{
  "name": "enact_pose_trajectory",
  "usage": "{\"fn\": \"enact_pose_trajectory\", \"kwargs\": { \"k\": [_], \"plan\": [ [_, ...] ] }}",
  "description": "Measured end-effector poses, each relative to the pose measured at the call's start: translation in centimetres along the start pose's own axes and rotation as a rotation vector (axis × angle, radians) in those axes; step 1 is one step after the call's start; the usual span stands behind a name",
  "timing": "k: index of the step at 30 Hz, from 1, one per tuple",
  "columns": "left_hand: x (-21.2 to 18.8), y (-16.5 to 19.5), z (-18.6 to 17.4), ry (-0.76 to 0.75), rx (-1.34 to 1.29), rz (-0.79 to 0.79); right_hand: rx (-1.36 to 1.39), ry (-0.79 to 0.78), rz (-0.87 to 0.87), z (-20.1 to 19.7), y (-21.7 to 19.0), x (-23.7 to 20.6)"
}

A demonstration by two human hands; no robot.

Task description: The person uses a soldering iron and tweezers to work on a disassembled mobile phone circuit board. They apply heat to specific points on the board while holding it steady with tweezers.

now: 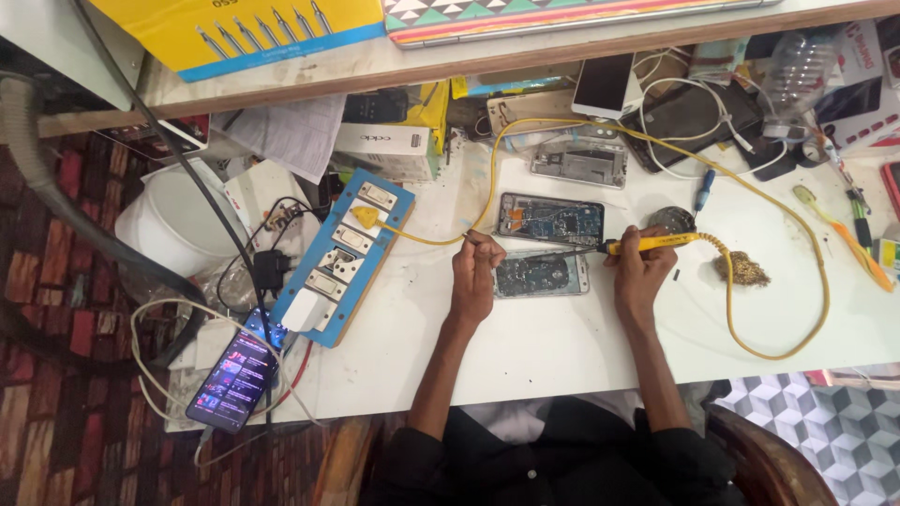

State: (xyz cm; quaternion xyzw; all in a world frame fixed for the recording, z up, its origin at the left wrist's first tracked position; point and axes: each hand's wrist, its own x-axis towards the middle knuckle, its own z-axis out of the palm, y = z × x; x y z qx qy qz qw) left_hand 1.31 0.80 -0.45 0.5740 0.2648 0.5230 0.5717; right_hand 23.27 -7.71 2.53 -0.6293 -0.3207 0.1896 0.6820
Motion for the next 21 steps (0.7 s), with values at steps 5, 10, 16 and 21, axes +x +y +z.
{"fn": "enact_pose_trajectory", "kwargs": {
  "k": [5, 10, 16, 21],
  "plan": [
    [0.05, -0.17, 0.06, 0.004, -0.018, -0.003, 0.023, -0.013, 0.027, -0.17, 0.49, 0.2],
    [0.01, -0.15, 0.04, -0.003, -0.036, 0.002, 0.064, 0.06, 0.067, -0.4, 0.82, 0.52],
    [-0.03, 0.01, -0.01, 0.003, 0.024, -0.019, 0.018, 0.02, 0.026, -0.32, 0.78, 0.41],
    [-0.18, -0.14, 0.01, 0.002, 0.03, -0.023, 0.034, -0.007, 0.034, -0.42, 0.82, 0.36]
  ]
}}
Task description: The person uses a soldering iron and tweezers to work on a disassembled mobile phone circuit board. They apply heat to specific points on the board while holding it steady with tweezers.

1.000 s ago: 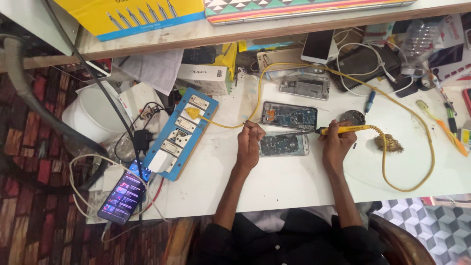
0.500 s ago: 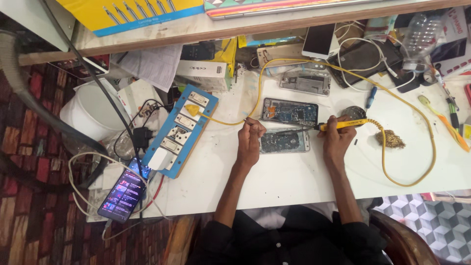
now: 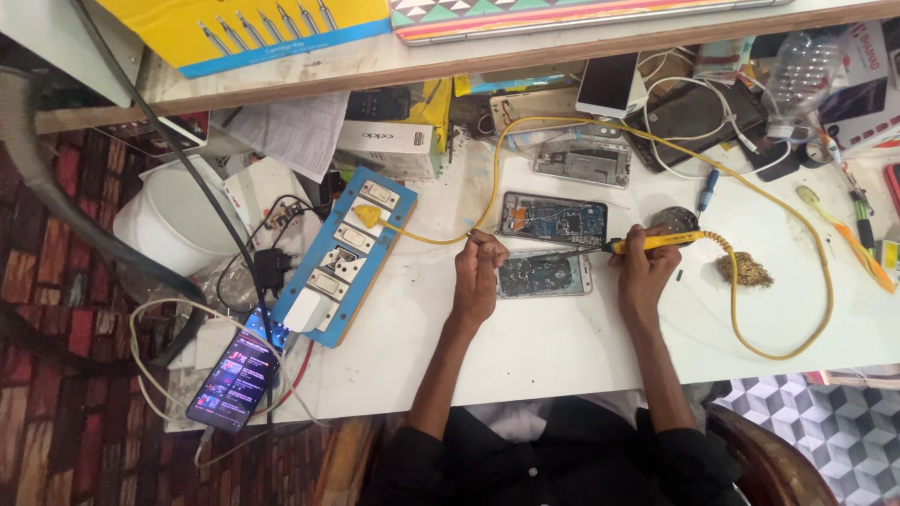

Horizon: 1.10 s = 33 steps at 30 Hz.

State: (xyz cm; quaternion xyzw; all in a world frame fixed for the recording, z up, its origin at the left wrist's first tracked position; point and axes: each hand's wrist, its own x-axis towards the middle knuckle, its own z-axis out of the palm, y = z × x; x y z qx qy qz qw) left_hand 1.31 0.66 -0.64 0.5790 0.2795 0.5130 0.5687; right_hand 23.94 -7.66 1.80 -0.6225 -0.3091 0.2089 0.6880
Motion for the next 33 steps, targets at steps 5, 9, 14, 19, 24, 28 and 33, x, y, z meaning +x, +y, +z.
{"fn": "enact_pose_trajectory", "kwargs": {
  "k": [5, 9, 14, 19, 24, 28, 33],
  "plan": [
    [0.12, -0.19, -0.03, 0.001, -0.045, -0.009, -0.029, -0.036, -0.015, 0.03, 0.14, -0.02],
    [0.22, -0.25, -0.07, 0.002, -0.041, -0.004, -0.053, -0.037, 0.015, 0.22, 0.0, 0.1],
    [0.0, -0.27, -0.1, 0.012, -0.034, -0.05, -0.055, -0.039, 0.046, 0.36, -0.17, 0.02],
    [-0.17, -0.43, -0.19, 0.004, -0.041, -0.004, -0.035, 0.022, 0.023, 0.22, 0.06, -0.33],
    [-0.12, -0.55, -0.19, 0.009, -0.009, -0.002, -0.041, 0.055, 0.029, 0.0, 0.23, -0.14],
    [-0.17, -0.49, -0.14, -0.001, -0.017, 0.003, -0.036, 0.033, -0.001, 0.01, 0.0, -0.16],
    [-0.16, -0.36, -0.05, 0.001, -0.035, 0.002, -0.049, 0.015, -0.006, 0.21, -0.45, -0.3]
  ]
}}
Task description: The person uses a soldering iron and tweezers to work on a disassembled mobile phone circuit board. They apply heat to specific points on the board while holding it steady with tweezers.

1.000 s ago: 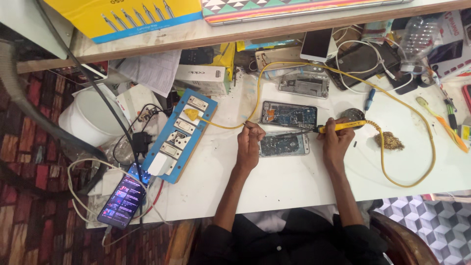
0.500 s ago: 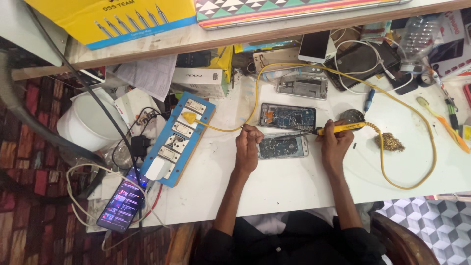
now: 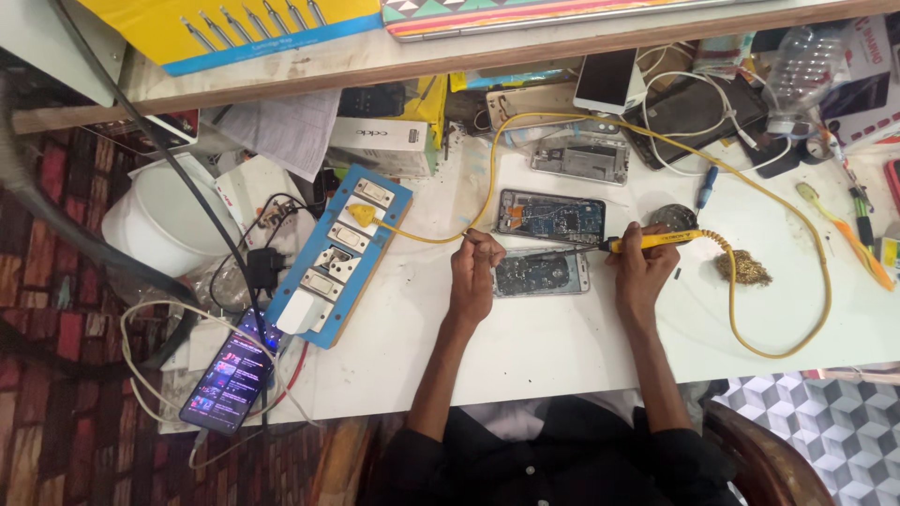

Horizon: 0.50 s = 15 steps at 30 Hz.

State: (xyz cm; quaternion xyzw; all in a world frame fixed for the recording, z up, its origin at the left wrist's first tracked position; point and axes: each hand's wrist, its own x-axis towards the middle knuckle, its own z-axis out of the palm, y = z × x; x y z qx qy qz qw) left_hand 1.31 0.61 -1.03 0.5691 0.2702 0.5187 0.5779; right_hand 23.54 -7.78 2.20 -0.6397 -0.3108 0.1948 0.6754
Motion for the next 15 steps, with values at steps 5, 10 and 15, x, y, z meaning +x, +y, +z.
{"fn": "enact_pose_trajectory", "kwargs": {
  "k": [5, 10, 15],
  "plan": [
    [0.13, 0.12, -0.05, 0.0, 0.036, -0.012, -0.031, -0.018, 0.016, -0.03, -0.27, 0.12],
    [0.16, 0.17, -0.02, 0.0, 0.034, -0.02, 0.0, -0.05, 0.022, 0.07, 0.02, 0.28],
    [0.08, 0.29, 0.11, 0.002, 0.004, -0.021, 0.023, -0.049, 0.045, -0.09, 0.3, 0.44]
  ]
}}
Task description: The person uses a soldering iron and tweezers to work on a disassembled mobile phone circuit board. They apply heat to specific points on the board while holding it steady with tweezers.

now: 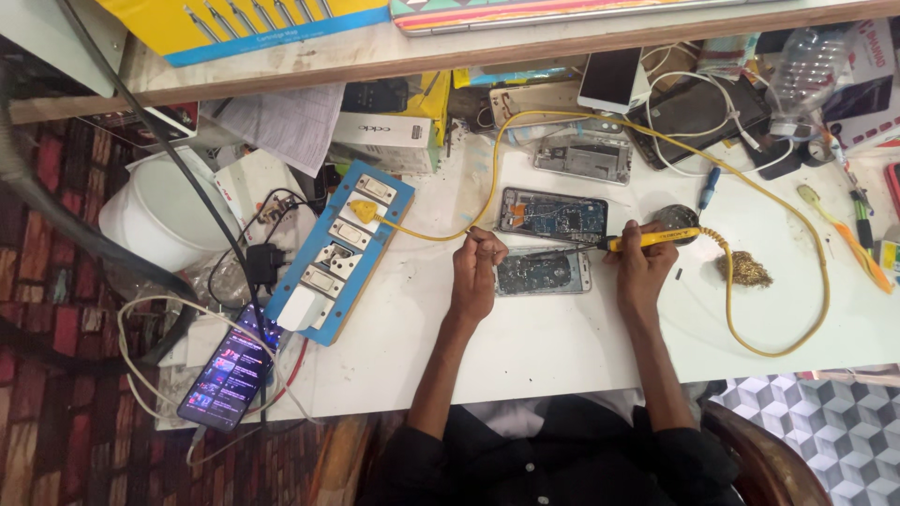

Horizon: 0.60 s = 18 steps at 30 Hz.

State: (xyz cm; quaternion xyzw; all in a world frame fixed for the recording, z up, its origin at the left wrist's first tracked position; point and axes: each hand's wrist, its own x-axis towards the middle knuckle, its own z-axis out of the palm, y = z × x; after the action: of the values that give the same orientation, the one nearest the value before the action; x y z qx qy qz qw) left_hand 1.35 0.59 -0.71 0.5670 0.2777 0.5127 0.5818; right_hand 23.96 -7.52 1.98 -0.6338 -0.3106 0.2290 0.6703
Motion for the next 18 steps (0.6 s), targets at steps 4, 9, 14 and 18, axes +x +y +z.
{"fn": "enact_pose_trajectory", "kwargs": {
  "k": [4, 9, 14, 18],
  "plan": [
    [0.08, 0.13, -0.09, -0.01, 0.048, -0.016, -0.012, 0.012, -0.011, -0.02, 0.02, -0.01],
    [0.11, 0.22, 0.01, -0.016, 0.036, 0.015, -0.034, 0.001, -0.004, -0.02, -0.23, -0.01],
    [0.22, 0.33, 0.03, -0.009, 0.042, 0.019, -0.045, -0.039, -0.01, 0.2, -0.39, 0.11],
    [0.25, 0.44, 0.04, -0.007, 0.063, 0.023, -0.051, -0.049, -0.027, 0.21, -0.55, 0.04]
  ]
}}
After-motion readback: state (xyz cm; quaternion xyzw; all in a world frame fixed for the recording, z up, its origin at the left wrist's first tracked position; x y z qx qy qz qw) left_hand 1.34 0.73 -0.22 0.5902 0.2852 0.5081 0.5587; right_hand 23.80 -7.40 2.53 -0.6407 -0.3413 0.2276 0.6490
